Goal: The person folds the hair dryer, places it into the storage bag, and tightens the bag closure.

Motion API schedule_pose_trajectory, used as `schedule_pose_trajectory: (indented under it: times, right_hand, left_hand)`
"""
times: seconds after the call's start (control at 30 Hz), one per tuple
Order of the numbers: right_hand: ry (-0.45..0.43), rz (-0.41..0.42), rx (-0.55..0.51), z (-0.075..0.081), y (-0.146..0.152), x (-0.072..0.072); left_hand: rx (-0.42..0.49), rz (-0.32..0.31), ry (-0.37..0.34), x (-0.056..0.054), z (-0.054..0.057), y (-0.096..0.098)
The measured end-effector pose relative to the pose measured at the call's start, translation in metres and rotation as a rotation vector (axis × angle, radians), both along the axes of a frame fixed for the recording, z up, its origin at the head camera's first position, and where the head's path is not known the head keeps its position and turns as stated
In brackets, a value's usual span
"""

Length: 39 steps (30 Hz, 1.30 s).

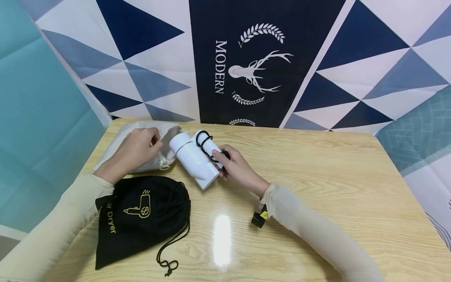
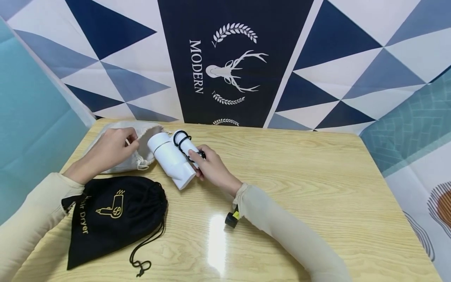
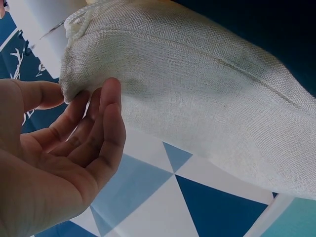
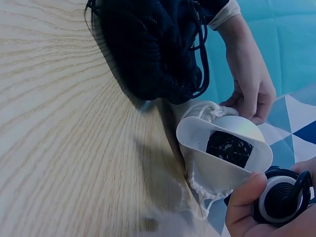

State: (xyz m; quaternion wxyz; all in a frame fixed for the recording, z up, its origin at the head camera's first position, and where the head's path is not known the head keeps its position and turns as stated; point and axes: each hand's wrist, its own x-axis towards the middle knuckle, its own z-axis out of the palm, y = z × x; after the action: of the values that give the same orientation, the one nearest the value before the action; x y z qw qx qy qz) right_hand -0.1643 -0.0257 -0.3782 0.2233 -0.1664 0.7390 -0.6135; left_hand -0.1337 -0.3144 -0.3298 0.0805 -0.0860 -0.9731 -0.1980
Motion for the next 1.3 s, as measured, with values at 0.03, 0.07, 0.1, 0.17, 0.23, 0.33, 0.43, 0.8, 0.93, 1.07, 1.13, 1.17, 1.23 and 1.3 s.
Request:
schedule_pose_trajectory:
  times: [0.03, 0.07, 0.1, 0.17, 0.23, 0.33, 0.43, 0.8, 0.93, 1.07, 1.13, 1.17, 1.23, 1.3]
  right_hand:
    - [-0.004, 0.002, 0.001, -0.001, -0.001, -0.001]
    - [-0.006, 0.004, 0.003, -0.001, -0.002, -0.001]
    - [-0.008, 0.006, 0.005, -0.002, -0.003, -0.001]
    - [-0.012, 0.009, 0.010, -0.003, -0.005, -0.002]
    - [-0.014, 0.016, 0.015, -0.003, -0.007, -0.002]
    - [-0.020, 0.028, 0.015, -0.004, -0.012, -0.003]
    - [-0.032, 0.035, 0.004, -0.005, -0.018, -0.004]
    - [-0.085, 0.043, -0.039, -0.008, -0.037, -0.007]
    - [-0.083, 0.054, -0.040, -0.009, -0.040, -0.007]
    - [-0.075, 0.073, -0.034, -0.008, -0.043, -0.010]
    - [-0.069, 0.084, -0.030, -0.008, -0.045, -0.012]
    - [-0.067, 0.089, -0.029, -0.008, -0.047, -0.013]
    - [-0.072, 0.096, -0.030, -0.007, -0.049, -0.014]
    - [-0.082, 0.098, -0.029, -0.007, -0.051, -0.014]
  left_hand:
    - [0.001, 0.001, 0.002, 0.000, 0.000, 0.000]
    - [0.004, 0.001, 0.004, 0.000, 0.000, 0.000]
    - [0.006, 0.000, 0.007, 0.000, -0.001, -0.001]
    - [0.008, -0.002, 0.014, 0.000, -0.002, -0.001]
    - [0.008, -0.003, 0.019, 0.000, -0.002, -0.002]
    - [0.006, -0.007, 0.028, 0.000, -0.004, -0.003]
    - [0.003, -0.010, 0.035, 0.000, -0.004, -0.004]
    - [0.000, 0.003, 0.039, 0.000, -0.004, -0.004]
    - [-0.001, 0.008, 0.029, 0.000, -0.003, -0.003]
    - [0.001, 0.007, 0.035, 0.000, -0.003, -0.002]
    - [0.000, 0.007, 0.041, 0.000, -0.003, -0.001]
    - [0.001, 0.007, 0.043, 0.000, -0.003, -0.001]
    - [0.002, 0.005, 0.046, 0.001, -0.003, -0.001]
    - [0.007, -0.003, 0.049, 0.001, -0.003, -0.001]
